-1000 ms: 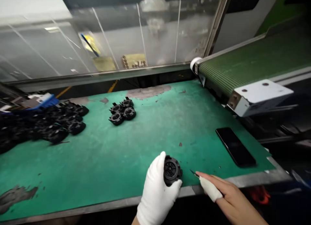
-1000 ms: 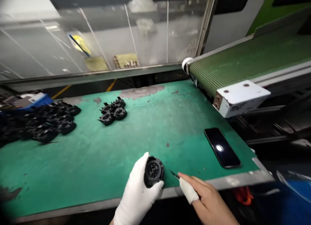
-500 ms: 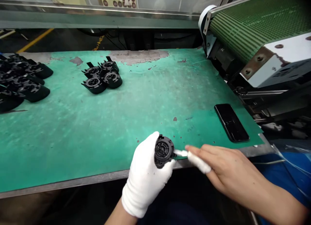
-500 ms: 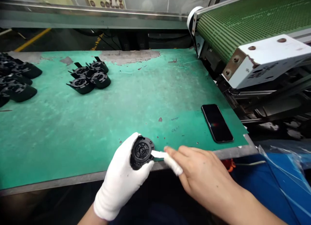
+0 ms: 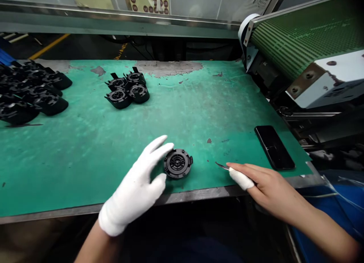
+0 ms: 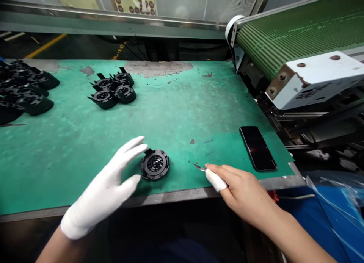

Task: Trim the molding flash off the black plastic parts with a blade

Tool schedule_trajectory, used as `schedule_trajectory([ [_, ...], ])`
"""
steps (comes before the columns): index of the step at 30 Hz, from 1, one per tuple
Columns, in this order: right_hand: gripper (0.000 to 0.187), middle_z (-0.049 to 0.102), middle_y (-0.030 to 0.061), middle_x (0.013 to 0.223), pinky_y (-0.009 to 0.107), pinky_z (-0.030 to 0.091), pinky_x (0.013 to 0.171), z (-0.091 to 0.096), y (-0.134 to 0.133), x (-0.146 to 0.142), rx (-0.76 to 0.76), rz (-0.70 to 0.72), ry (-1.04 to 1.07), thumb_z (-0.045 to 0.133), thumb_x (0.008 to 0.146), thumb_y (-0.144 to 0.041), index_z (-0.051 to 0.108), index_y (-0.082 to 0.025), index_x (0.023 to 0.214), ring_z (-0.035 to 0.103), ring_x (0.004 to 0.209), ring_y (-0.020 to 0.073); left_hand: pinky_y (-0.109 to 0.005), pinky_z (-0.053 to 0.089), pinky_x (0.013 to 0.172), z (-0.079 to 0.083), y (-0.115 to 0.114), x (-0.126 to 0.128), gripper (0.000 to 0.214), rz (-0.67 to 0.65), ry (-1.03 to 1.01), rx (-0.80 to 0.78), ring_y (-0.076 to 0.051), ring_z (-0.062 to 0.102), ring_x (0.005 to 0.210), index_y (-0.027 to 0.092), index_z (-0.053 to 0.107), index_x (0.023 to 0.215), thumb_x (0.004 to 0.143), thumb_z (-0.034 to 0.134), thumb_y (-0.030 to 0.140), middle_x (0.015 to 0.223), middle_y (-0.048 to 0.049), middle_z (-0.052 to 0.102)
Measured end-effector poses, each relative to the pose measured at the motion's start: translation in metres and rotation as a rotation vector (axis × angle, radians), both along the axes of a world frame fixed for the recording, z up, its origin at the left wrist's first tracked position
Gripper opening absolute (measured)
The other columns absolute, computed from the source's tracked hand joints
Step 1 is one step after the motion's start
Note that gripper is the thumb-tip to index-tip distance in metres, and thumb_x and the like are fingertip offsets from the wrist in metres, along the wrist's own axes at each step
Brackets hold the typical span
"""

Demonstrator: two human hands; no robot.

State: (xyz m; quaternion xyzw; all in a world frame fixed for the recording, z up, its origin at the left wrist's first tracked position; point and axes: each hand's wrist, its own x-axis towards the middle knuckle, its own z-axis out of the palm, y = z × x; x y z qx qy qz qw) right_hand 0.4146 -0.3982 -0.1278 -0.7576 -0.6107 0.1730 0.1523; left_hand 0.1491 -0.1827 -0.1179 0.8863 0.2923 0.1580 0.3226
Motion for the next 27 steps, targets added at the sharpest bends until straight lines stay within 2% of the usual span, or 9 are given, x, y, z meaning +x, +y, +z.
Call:
schedule_trajectory([
  [2,0.049,0.071,0.005,0.128,0.038,0.061,0.087,-0.003,0.002,0.0,0.014,0.024,0.016,0.042,0.093,-0.017,0.062,-0.027,0.136,0.07,0.111,0.0244,-0.053,0.031,0.126,-0.003,0.0,-0.004,0.07,0.111,-0.057,-0.022,-0.028,0.032,0.151,0.033,0.035,0.152,0.089,0.064,0.034,0.163,-0.0013,0.032],
  [4,0.048,0.07,0.0046,0.129,0.038,0.061,0.088,-0.003,0.007,-0.002,0.012,0.047,0.032,0.041,0.095,-0.018,0.061,-0.027,0.138,0.069,0.112,0.0242,-0.053,0.031,0.126,-0.013,-0.006,-0.002,0.094,0.141,-0.033,-0.035,-0.03,0.032,0.151,0.03,0.024,0.156,0.081,0.076,0.049,0.164,-0.0054,0.03],
  [6,0.047,0.07,0.0043,0.13,0.038,0.059,0.089,0.001,0.014,-0.007,-0.002,0.072,0.058,0.04,0.097,-0.02,0.058,-0.029,0.14,0.068,0.113,0.0237,-0.053,0.033,0.125,-0.026,-0.014,0.004,0.107,0.145,0.014,-0.03,-0.03,0.035,0.149,0.028,0.02,0.157,0.074,0.082,0.053,0.162,-0.0087,0.034],
  [10,0.043,0.071,0.0047,0.121,0.037,0.057,0.086,0.012,0.029,-0.019,-0.038,0.156,0.111,0.039,0.102,-0.025,0.057,-0.031,0.141,0.069,0.103,0.0221,-0.05,0.038,0.123,-0.04,-0.026,0.013,0.104,0.141,0.044,-0.012,-0.029,0.043,0.145,0.028,0.023,0.156,0.074,0.084,0.048,0.155,-0.009,0.044],
  [15,0.044,0.072,0.0044,0.107,0.035,0.054,0.075,0.019,0.044,-0.028,-0.075,0.21,0.04,0.041,0.101,-0.024,0.057,-0.03,0.141,0.069,0.09,0.0216,-0.048,0.038,0.123,-0.036,-0.026,0.012,0.099,0.134,0.047,-0.036,-0.027,0.045,0.143,0.03,0.027,0.153,0.074,0.084,0.043,0.153,-0.0067,0.046],
  [20,0.051,0.072,0.0023,0.097,0.032,0.05,0.066,0.022,0.056,-0.027,-0.077,0.215,-0.146,0.045,0.092,-0.017,0.059,-0.033,0.139,0.069,0.083,0.0219,-0.048,0.04,0.122,-0.035,-0.023,0.011,0.094,0.12,0.038,-0.044,-0.027,0.048,0.14,0.03,0.031,0.151,0.074,0.085,0.043,0.151,-0.0071,0.049],
  [22,0.053,0.072,0.0042,0.096,0.033,0.05,0.064,0.021,0.061,-0.02,-0.096,0.183,-0.226,0.047,0.09,-0.017,0.06,-0.032,0.14,0.069,0.082,0.0242,-0.047,0.04,0.122,-0.036,-0.023,0.012,0.093,0.117,0.035,-0.042,-0.027,0.049,0.14,0.03,0.033,0.15,0.074,0.085,0.043,0.151,-0.0069,0.05],
  [24,0.052,0.074,0.0088,0.099,0.037,0.051,0.064,0.019,0.066,-0.009,-0.125,0.071,-0.279,0.046,0.089,-0.016,0.063,-0.027,0.138,0.07,0.082,0.0284,-0.047,0.04,0.122,-0.035,-0.022,0.013,0.092,0.109,0.042,-0.038,-0.027,0.048,0.141,0.03,0.033,0.15,0.075,0.084,0.041,0.152,-0.0063,0.049],
  [27,0.047,0.074,0.0131,0.113,0.043,0.055,0.073,0.014,0.068,0.005,-0.134,-0.068,-0.275,0.047,0.09,-0.016,0.067,-0.022,0.132,0.071,0.093,0.0325,-0.048,0.041,0.122,-0.035,-0.017,0.011,0.089,0.099,0.067,-0.032,-0.027,0.048,0.141,0.031,0.033,0.151,0.076,0.082,0.036,0.153,-0.005,0.048],
])
